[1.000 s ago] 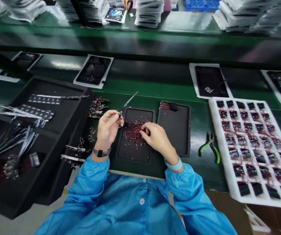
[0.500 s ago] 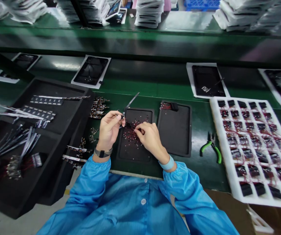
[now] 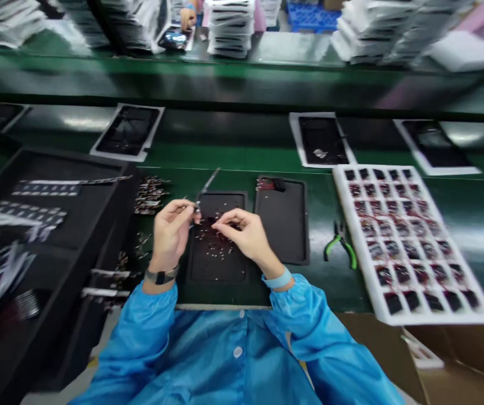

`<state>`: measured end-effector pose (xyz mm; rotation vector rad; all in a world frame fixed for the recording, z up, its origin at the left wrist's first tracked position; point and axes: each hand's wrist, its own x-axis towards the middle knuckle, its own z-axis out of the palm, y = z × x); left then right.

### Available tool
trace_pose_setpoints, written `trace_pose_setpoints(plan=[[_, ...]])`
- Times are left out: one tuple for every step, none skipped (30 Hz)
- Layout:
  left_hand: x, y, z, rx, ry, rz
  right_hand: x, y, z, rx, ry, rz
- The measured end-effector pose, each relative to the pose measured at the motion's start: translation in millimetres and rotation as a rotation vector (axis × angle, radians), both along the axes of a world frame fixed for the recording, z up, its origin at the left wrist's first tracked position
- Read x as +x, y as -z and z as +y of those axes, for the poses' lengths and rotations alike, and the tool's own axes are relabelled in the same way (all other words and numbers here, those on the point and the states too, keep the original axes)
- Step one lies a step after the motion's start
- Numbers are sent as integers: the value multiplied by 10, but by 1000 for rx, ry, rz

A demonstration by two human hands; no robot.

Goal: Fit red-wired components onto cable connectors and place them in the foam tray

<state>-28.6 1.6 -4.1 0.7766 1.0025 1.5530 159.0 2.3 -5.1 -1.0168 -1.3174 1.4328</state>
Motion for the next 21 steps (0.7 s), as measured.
trace_pose_setpoints(plan=[[-4,-5,-17,-2,-10,6,2,-12,-13,0,0,-2],[-13,-5,-33,2,-22,14,3,-23,-22,4,-6,-3],[-23,-1,-45,11,-35,26,5,-32,-26,7,-13,2],[-35,7,-52,21,-42,37,11,-37,-24,11,-12,13],[-45,17,-57,30,-45,48,21,-39,-17,13,-6,26],[-53,27,-61,42,-52,59,37,-41,-9,14,6,42],[-55,34,-65,52,-58,70,55,-43,0,15,19,60],[-54,37,-71,62,-66,82,76,-45,7,16,31,77],[-48,35,-78,69,-81,95,97,-46,12,17,40,95],[-40,29,-85,73,-100,110,115,-44,16,16,47,113],[-31,18,-92,74,-123,123,127,-40,17,13,50,128],[-21,4,-98,75,-150,133,132,-32,17,6,48,139],[-12,-14,-103,71,-166,142,129,-21,14,-4,42,146],[-4,-35,-106,65,-175,154,117,-8,9,-17,29,153],[3,-58,-110,60,-179,173,98,6,1,-32,11,163],[10,-84,-115,55,-178,197,75,20,-9,-46,-11,173],[17,-112,-122,51,-179,223,50,32,-20,-57,-36,180],[25,-141,-132,48,-187,252,28,41,-31,-62,-59,186],[35,-172,-145,46,-199,278,12,46,-40,-63,-81,190],[45,-202,-160,45,-211,301,5,47,-46,-64,-103,192],[55,-231,-176,43,-219,320,8,41,-48,-65,-121,197]])
